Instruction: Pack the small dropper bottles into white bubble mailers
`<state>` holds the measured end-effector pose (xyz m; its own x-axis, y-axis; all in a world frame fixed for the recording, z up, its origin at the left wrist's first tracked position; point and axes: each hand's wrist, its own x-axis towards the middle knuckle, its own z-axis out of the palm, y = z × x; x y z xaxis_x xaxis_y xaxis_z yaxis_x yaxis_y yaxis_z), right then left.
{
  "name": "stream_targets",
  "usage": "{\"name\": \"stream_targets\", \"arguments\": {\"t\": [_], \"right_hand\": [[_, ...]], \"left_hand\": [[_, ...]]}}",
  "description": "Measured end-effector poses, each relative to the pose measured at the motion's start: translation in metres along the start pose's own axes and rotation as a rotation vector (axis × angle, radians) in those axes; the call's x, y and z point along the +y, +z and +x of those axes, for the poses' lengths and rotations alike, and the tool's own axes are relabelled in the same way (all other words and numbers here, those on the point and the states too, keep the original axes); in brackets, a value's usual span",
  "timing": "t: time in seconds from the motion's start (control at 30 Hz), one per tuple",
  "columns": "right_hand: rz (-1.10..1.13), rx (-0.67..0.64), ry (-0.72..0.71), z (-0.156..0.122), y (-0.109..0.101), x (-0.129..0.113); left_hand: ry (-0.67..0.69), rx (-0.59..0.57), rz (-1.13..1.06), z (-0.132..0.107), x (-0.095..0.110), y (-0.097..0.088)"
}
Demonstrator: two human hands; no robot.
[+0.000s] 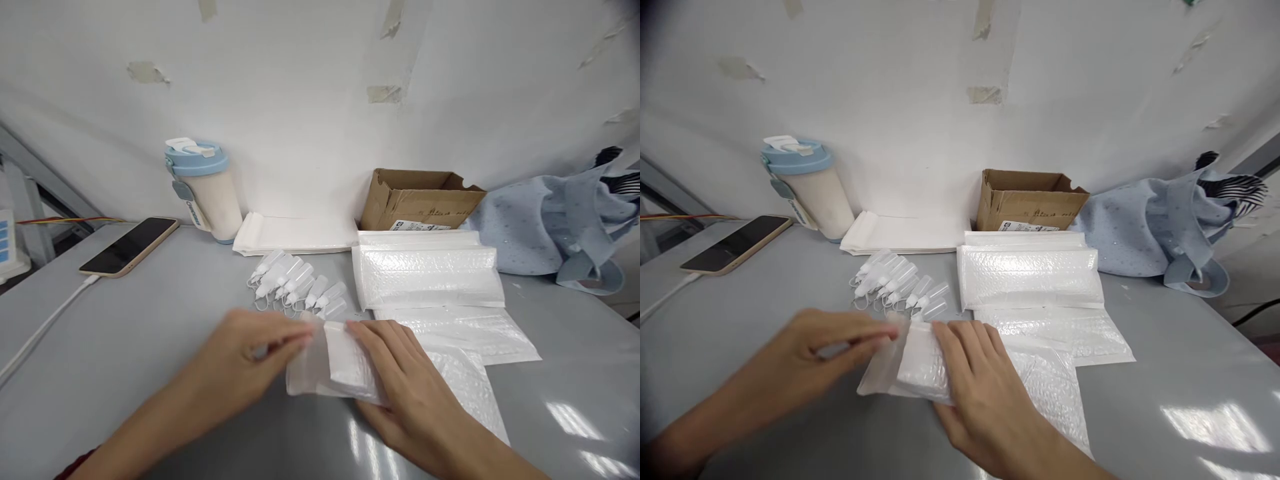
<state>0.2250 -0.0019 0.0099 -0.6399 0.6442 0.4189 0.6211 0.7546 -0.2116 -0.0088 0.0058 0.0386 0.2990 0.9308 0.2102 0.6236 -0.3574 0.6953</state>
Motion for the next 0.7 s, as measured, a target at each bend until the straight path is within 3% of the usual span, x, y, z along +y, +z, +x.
{"name": "stream_targets", "arguments": {"t": [0.07, 0.13, 0.27, 0.33, 0.53, 0.7], "right_hand": [[-0.031, 0.008, 0.042, 0.0, -0.002, 0.005], [-0.055, 0.016, 0.08, 0.0, -0.005, 0.009], [-0.064, 0.016, 0.117, 0.002, -0.01, 0.014], [-0.063, 0.006, 0.121, 0.003, -0.011, 0.014], [-0.048, -0.028, 0.107, 0.003, -0.006, 0.014], [-0.043, -0.045, 0.106, 0.001, -0.002, 0.014]], "left_hand": [[-0.144, 0.187, 0.187, 0.005, -0.012, -0.012], [-0.293, 0.278, 0.385, 0.01, -0.027, -0.019], [-0.472, 0.119, 0.383, 0.018, -0.051, -0.018], [-0.487, 0.054, 0.316, 0.02, -0.052, -0.018], [-0.467, 0.046, 0.059, 0.014, -0.033, -0.035], [-0.263, -0.136, -0.114, 0.007, -0.021, -0.036]]}}
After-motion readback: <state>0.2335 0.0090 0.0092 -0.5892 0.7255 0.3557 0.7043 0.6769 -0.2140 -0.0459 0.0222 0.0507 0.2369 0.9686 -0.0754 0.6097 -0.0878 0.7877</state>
